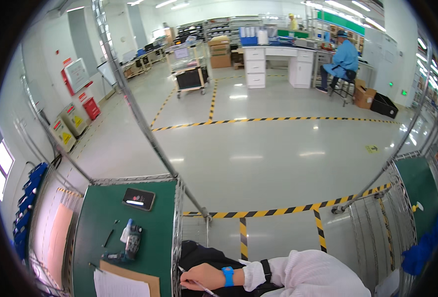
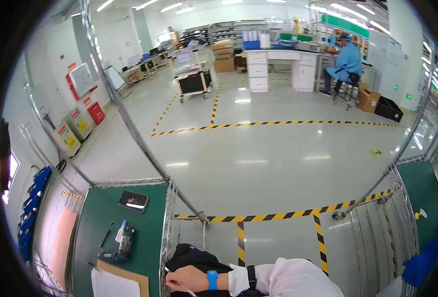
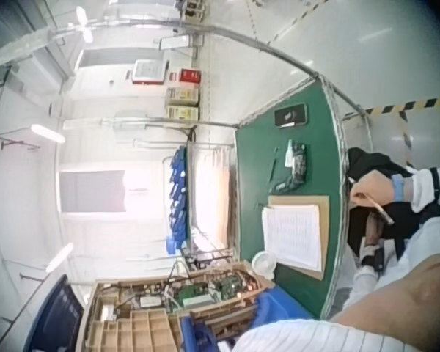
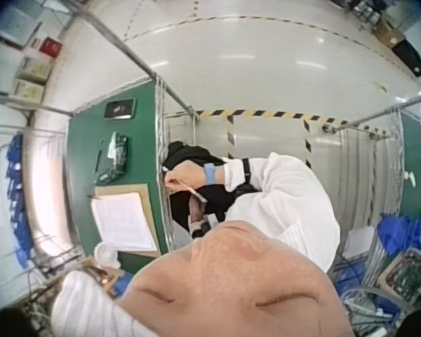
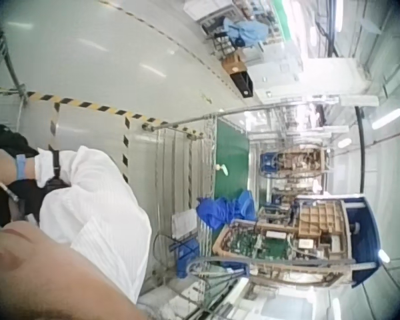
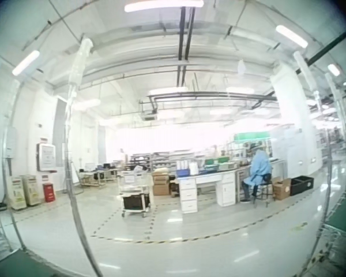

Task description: Interacting with a machine touch interface and recording information on a clipboard.

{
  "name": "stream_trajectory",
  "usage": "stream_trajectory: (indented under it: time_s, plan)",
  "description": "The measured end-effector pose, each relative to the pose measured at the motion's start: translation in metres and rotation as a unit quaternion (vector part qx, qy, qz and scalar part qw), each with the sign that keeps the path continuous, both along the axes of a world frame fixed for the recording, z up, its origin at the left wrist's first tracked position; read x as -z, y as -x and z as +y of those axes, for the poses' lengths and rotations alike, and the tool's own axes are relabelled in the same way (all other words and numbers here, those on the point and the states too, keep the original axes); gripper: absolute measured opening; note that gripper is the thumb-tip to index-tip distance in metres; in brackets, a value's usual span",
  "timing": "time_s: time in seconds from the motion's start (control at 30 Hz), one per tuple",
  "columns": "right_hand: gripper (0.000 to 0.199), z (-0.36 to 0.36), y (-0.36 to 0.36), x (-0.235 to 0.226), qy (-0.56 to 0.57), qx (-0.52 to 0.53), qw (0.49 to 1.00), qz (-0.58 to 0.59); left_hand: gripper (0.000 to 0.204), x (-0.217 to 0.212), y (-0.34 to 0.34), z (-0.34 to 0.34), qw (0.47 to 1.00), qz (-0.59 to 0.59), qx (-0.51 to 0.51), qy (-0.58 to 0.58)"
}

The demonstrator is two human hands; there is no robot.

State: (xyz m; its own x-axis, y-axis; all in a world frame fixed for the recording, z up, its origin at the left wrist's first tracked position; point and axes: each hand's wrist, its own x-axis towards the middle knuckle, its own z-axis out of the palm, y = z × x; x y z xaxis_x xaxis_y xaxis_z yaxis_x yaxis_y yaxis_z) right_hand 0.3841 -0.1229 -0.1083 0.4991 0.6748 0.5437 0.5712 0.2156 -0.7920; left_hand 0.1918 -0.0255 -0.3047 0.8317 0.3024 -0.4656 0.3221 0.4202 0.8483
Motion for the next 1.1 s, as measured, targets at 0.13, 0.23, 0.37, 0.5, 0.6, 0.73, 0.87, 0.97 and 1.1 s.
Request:
stream_trajectory:
  time_s: [0.13,0.23,0.37,0.5,0.6,0.73,0.87,0.97,1.1]
  plan:
    - [0.011,-0.005,-0.003,-0.004,0.026,0.001,1.000,0.010,0.052,0.004,0.001,-0.003,1.000,-0.012,0.025,0.002]
    - [0.010,-0.006,-0.001,-0.010,0.014,0.000,1.000,-0.007,0.053,0.003,0.004,-0.004,0.999,-0.023,0.039,-0.003]
    - [0.009,0.001,-0.001,-0.007,0.009,-0.003,1.000,0.000,0.055,0.020,0.018,0.012,0.993,-0.014,0.082,-0.086]
    - [0.009,-0.001,0.000,0.001,0.004,0.005,1.000,-0.016,0.065,0.003,0.006,0.002,0.998,-0.030,0.046,0.035]
    - [0.009,-0.004,0.000,-0.003,-0.001,0.011,1.000,-0.015,0.062,0.002,0.003,-0.001,0.998,-0.035,0.037,0.031]
    - [0.009,-0.004,0.000,-0.004,-0.004,0.010,1.000,-0.018,0.057,0.004,0.004,-0.001,0.999,-0.036,0.031,0.027]
    - [0.010,-0.004,0.000,-0.005,0.000,0.005,1.000,-0.007,0.052,0.006,0.005,0.000,0.999,-0.036,0.026,0.024]
    - [0.011,-0.004,0.000,-0.004,0.002,0.008,1.000,-0.010,0.049,0.007,0.005,0.000,0.999,-0.036,0.023,0.024]
    - [0.011,-0.003,0.000,-0.005,0.009,0.003,1.000,-0.010,0.044,0.008,0.009,0.000,0.999,-0.035,0.017,0.024]
